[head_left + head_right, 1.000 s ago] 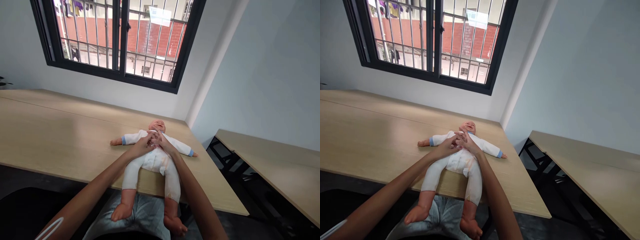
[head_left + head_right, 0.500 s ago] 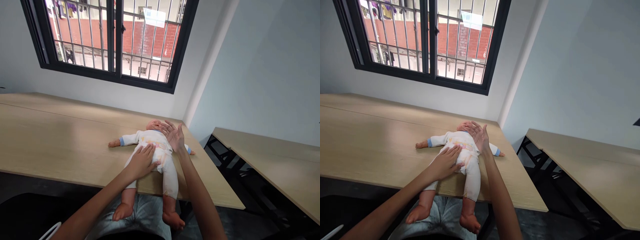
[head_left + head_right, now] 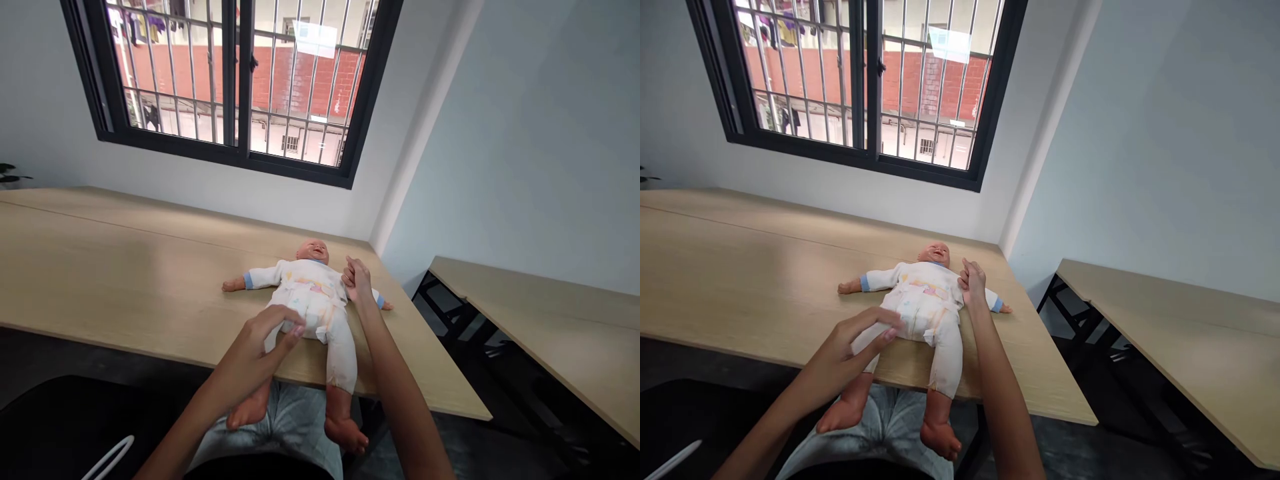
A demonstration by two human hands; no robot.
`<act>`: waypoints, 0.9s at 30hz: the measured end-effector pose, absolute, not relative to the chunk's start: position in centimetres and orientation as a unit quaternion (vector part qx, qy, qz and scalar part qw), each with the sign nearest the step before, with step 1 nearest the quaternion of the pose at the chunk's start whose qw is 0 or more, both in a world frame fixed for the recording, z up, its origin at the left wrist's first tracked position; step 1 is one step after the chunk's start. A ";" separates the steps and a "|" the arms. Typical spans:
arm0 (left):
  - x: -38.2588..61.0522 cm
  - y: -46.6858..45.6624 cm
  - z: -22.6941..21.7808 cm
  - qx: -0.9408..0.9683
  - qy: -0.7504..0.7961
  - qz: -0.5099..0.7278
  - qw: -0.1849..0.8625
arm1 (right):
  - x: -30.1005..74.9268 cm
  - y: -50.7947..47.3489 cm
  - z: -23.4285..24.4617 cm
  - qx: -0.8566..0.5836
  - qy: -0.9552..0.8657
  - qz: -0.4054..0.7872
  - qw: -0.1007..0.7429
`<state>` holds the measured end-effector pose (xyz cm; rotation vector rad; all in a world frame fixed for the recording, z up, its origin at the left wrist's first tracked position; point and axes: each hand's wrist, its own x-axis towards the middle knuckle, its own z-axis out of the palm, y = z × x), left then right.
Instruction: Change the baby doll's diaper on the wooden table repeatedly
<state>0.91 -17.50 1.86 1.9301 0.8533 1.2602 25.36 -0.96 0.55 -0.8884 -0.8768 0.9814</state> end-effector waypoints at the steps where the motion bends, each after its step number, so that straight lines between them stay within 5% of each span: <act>1: 1.0 -18.7 2.2 0.692 0.301 0.516 0.405 | 25.5 -0.9 0.4 -0.402 -0.391 0.441 0.701; 4: 1.4 -21.1 3.1 0.419 0.137 0.595 0.672 | 25.7 -0.7 -0.1 -0.402 -0.377 0.449 0.704; 7: 1.6 -21.9 3.4 0.215 0.001 0.564 0.797 | 25.9 -0.4 -0.5 -0.409 -0.353 0.460 0.704; 27: 1.9 -22.6 3.5 0.200 -0.084 0.524 0.823 | 25.9 -0.3 -1.4 -0.427 -0.313 0.478 0.701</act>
